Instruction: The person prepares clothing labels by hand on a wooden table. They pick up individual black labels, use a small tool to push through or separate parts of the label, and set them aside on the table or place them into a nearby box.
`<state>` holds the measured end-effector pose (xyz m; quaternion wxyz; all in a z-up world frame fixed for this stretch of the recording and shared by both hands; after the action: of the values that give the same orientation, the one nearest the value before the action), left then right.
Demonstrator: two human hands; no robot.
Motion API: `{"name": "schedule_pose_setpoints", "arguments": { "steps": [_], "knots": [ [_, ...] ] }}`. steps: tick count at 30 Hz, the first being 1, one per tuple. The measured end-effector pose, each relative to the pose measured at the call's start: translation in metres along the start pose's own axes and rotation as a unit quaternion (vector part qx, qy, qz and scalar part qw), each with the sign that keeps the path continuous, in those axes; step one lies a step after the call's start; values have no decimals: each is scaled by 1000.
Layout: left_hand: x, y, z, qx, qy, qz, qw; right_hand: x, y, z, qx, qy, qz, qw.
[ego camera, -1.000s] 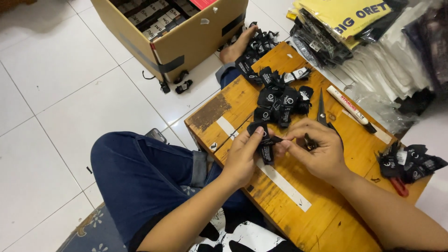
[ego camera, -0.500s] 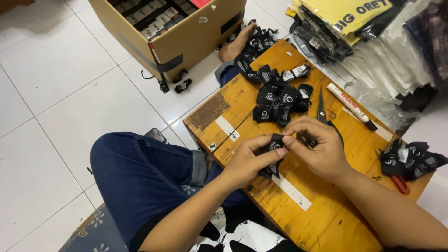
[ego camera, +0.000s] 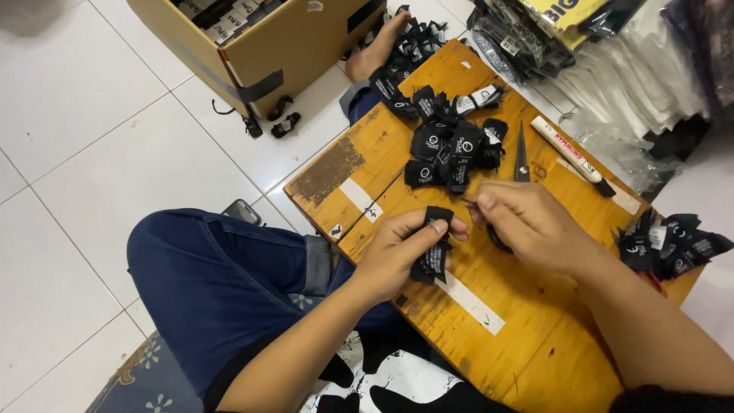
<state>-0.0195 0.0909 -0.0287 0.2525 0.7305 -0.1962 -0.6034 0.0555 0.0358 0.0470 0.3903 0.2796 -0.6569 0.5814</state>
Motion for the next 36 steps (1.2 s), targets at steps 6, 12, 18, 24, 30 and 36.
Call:
{"name": "schedule_pose_setpoints", "arguments": {
  "steps": [6, 12, 18, 24, 30, 36],
  "knots": [
    [0, 4, 1, 2, -17, 44, 999, -1, 7, 4, 0, 30, 63, 998],
    [9, -3, -1, -5, -23, 87, 996, -16, -3, 12, -96, 49, 100, 989],
    [4, -1, 0, -16, -10, 28, 999, -11, -2, 13, -136, 63, 178, 973],
    [-7, 4, 0, -16, -3, -52, 998, -1, -1, 11, -144, 61, 200, 967],
    [-9, 2, -2, -26, 23, -79, 996, -2, 1, 8, -132, 73, 204, 967],
    [-13, 4, -1, -20, 16, -92, 995, -7, 4, 7, -119, 72, 194, 971]
  ]
}}
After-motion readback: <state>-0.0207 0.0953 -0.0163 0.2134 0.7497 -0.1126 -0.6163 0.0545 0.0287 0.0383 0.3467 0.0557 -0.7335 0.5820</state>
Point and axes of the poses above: each hand's wrist, its own z-axis away from the middle knuckle, its own y-axis out of the palm, x = y × z, the point moved 9 cm from there along -z, towards the middle knuckle, and after that the axes turned 13 degrees about x, right-handed, at the moved point
